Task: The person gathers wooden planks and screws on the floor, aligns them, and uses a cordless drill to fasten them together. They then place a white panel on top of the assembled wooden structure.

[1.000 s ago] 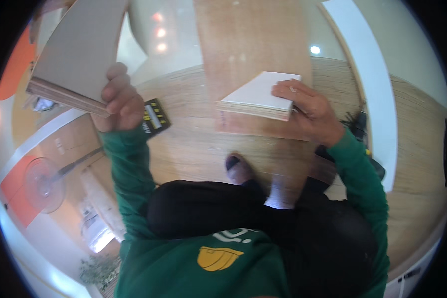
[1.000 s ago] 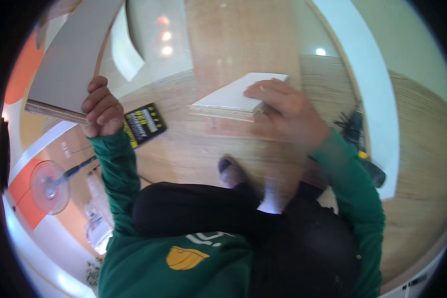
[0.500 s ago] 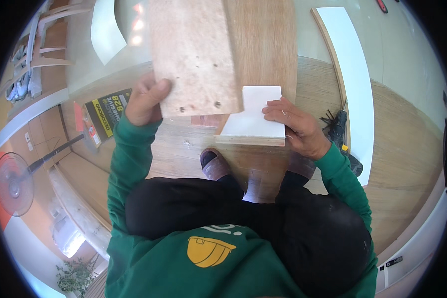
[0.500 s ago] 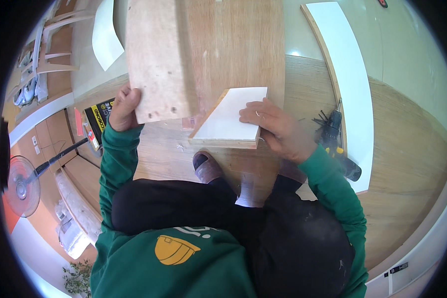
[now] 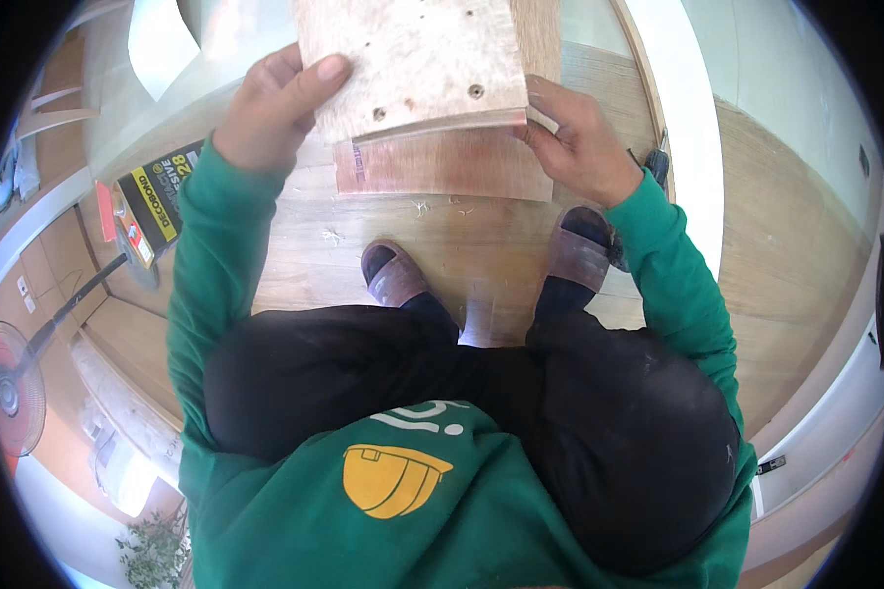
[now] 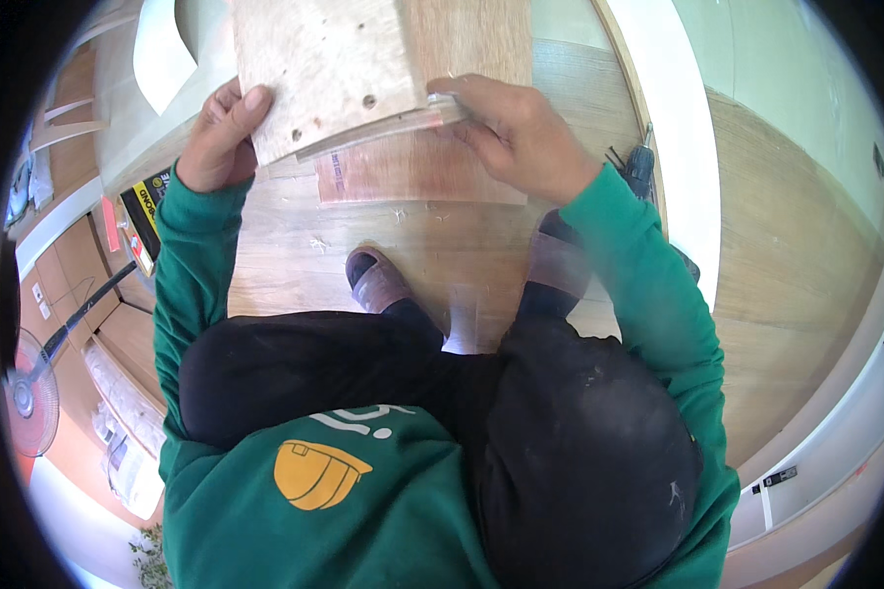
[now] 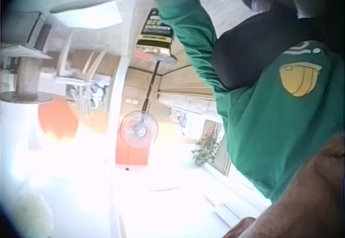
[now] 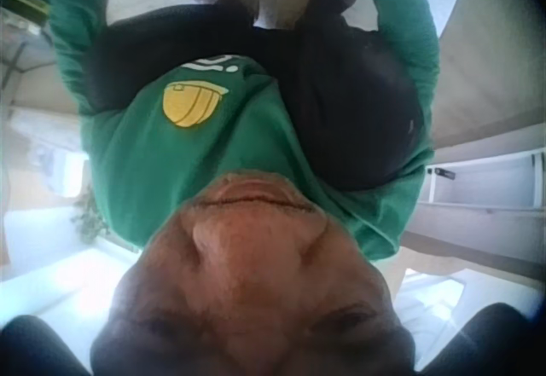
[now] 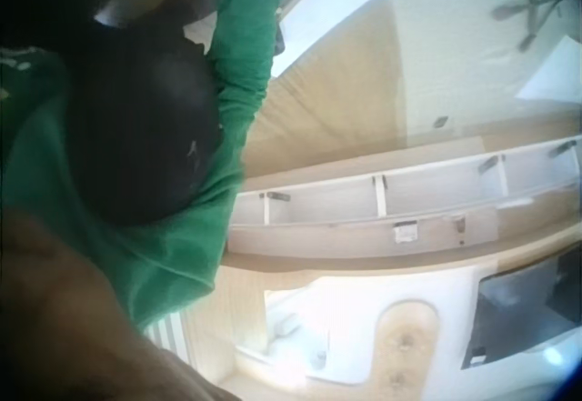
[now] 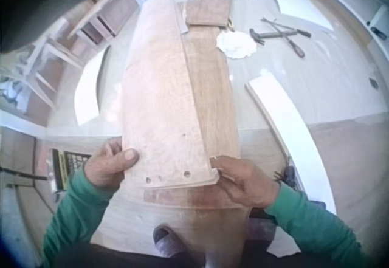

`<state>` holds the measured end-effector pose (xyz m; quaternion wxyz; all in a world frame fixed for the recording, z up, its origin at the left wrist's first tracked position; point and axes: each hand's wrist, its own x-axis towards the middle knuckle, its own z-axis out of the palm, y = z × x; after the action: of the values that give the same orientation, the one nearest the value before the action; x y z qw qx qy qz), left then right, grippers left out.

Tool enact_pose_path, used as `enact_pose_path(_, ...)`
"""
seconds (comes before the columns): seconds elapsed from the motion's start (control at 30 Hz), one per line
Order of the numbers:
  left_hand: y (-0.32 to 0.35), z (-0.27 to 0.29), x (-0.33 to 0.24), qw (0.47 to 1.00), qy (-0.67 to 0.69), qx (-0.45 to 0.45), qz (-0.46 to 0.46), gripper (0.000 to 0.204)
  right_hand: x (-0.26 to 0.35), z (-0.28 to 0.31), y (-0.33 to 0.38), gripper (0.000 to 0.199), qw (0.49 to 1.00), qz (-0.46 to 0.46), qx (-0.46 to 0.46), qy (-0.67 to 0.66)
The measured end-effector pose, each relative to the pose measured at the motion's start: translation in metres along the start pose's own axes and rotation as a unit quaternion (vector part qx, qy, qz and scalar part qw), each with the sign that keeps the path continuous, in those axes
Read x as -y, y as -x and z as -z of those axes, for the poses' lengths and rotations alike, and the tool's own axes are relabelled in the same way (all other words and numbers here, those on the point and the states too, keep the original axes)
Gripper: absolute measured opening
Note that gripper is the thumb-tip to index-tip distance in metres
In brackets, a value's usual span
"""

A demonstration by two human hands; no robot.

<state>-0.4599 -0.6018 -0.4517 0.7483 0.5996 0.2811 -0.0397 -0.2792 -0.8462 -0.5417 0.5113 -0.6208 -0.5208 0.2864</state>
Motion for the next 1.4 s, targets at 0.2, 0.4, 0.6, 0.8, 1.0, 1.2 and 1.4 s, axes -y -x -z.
enact_pose_path(0.2,-0.001,-0.016,-0.020,0.998,-0.048,-0.015,-0.042,0.044,-0.012,-0.004,-0.006,0.037,0.999,-0.003,-0.009,-0.045)
enact_pose_path(0.4,0.001,-0.028,0.012,0.999,-0.030,-0.014,-0.025,0.045,-0.012,-0.010,0.010,0.047,0.996,-0.065,-0.048,-0.029)
enact_pose_path(0.6,0.003,-0.033,0.019,0.999,-0.016,-0.027,-0.039,0.051,0.022,-0.017,0.000,0.049,0.996,-0.014,-0.074,-0.053)
enact_pose_path(0.8,0.002,-0.043,0.019,0.992,-0.036,-0.096,-0.074,0.067,0.032,-0.014,-0.003,0.044,0.991,-0.024,-0.072,-0.114)
enact_pose_path(1.0,0.004,-0.043,0.012,0.992,-0.084,-0.074,-0.064,0.071,0.021,-0.005,-0.002,0.043,0.991,-0.031,-0.032,-0.122)
enact_pose_path(1.2,0.009,-0.050,0.012,0.993,-0.037,-0.078,-0.083,0.066,0.026,-0.006,-0.003,0.043,0.993,-0.044,-0.022,-0.109)
enact_pose_path(1.4,0.028,-0.063,0.017,0.981,-0.149,-0.065,-0.103,0.068,0.027,-0.018,0.001,0.048,0.985,-0.093,-0.040,-0.142)
